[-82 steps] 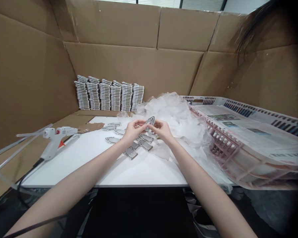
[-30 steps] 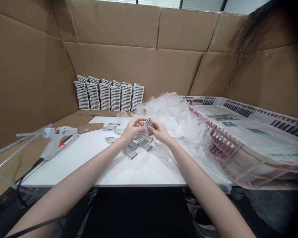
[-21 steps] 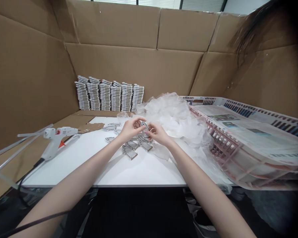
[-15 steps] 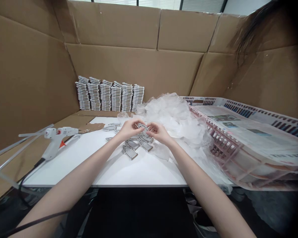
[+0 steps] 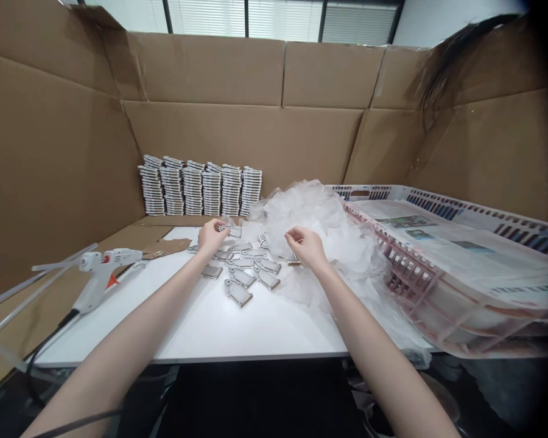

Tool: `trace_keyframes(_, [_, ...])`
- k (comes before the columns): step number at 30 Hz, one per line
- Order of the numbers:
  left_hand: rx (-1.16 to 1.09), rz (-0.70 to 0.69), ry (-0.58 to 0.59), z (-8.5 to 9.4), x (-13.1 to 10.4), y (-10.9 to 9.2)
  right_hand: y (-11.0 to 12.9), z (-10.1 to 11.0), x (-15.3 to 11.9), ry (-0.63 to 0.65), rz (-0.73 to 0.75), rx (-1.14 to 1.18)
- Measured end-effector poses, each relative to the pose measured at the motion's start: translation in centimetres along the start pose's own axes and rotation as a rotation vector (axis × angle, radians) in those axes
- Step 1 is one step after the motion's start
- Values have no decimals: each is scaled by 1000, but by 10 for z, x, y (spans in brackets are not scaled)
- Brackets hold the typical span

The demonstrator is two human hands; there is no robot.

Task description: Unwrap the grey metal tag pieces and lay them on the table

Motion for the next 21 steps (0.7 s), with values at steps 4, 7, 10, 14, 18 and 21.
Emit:
trace_keyframes(4, [148, 24, 35, -13, 5, 0, -7, 6, 0, 52, -65, -151])
trace_keyframes(7, [302, 28, 63, -22, 9, -3, -9, 9, 0, 101, -115, -216])
trace_keyframes(10, [488, -43, 108, -29, 12, -9, -7, 10, 0, 146, -126, -243])
trace_keyframes(14, [546, -219, 88, -34, 10, -21, 0, 10, 0, 166, -60, -256])
trace_keyframes(18, [398, -529, 189, -42, -4, -42, 1, 12, 1, 155, -80, -301])
trace_keyframes(21, [270, -667, 589, -55, -20, -56, 0, 13, 2, 135, -85, -307])
Point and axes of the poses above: each hand's wrist, its own x-axis towards the middle knuckle, its own z-axis out of the back of the hand, y = z × x, the point moved 2 cm from there along x, towards the middle knuckle, and after that the axes turned 14 degrees about z, right-handed, at the moved point
